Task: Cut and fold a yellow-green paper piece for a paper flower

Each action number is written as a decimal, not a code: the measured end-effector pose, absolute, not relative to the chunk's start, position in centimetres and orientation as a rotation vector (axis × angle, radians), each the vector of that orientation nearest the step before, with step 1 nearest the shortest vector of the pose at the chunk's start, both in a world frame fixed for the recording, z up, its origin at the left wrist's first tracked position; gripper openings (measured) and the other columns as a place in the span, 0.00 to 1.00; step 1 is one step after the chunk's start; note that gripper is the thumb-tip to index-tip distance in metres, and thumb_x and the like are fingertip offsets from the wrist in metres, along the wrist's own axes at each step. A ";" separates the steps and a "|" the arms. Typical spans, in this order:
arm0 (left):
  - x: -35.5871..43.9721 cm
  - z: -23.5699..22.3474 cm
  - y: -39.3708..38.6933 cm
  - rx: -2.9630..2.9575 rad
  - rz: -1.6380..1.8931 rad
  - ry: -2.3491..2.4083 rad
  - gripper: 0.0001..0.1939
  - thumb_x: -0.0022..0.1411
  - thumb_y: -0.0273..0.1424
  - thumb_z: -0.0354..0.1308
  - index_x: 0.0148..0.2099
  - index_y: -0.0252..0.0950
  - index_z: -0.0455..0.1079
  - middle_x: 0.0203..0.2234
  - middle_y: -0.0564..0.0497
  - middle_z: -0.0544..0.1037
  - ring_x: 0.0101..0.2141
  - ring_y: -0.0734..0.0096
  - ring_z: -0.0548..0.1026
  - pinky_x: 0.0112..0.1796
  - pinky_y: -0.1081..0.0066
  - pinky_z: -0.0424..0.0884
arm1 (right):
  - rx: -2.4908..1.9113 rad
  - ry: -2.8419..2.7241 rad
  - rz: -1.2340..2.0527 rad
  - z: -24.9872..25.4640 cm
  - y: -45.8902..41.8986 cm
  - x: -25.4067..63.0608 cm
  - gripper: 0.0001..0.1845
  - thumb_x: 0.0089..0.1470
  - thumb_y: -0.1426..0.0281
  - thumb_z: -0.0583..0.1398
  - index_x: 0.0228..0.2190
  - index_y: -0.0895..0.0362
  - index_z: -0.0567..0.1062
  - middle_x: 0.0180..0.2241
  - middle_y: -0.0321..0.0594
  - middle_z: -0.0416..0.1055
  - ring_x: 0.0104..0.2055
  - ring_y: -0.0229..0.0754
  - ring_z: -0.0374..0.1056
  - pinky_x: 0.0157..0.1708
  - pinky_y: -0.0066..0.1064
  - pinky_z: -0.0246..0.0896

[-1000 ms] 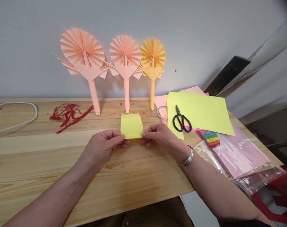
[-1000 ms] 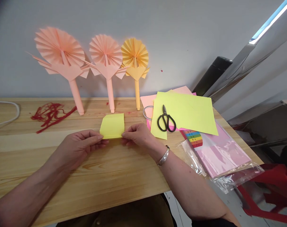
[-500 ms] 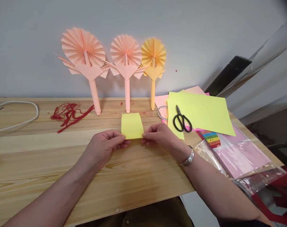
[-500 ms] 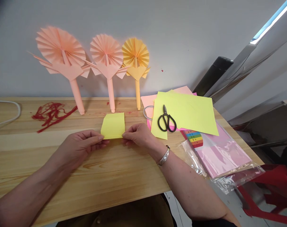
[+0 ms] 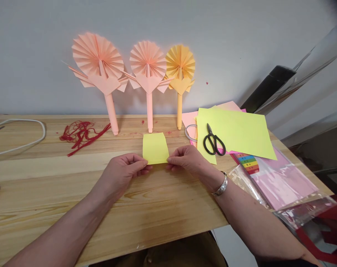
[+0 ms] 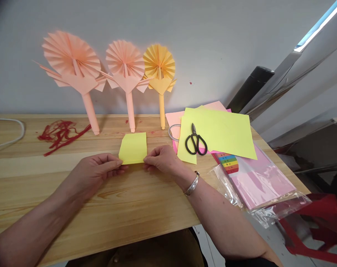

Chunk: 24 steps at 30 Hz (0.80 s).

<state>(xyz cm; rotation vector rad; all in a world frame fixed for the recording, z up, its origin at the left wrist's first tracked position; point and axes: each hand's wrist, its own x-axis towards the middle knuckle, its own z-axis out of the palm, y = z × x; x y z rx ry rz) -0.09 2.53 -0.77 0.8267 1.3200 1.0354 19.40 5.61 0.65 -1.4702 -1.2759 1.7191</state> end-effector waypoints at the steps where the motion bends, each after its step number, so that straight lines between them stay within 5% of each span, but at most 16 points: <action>1: -0.1 -0.8 2.5 0.830 1.032 1.324 0.06 0.43 0.29 0.66 0.21 0.34 0.72 0.18 0.51 0.77 0.24 0.72 0.75 0.30 0.72 0.68 | -1.470 -1.278 1.720 0.7 5.6 19.4 0.08 0.44 0.75 0.63 0.17 0.60 0.70 0.19 0.39 0.75 0.20 0.32 0.69 0.23 0.21 0.64; 24: -0.1 -0.9 2.5 0.934 0.985 1.429 0.08 0.44 0.31 0.65 0.21 0.34 0.71 0.18 0.50 0.78 0.23 0.74 0.73 0.28 0.75 0.65 | -1.461 -1.261 1.719 0.3 5.7 19.3 0.06 0.44 0.77 0.62 0.19 0.61 0.70 0.19 0.39 0.75 0.20 0.32 0.69 0.22 0.19 0.65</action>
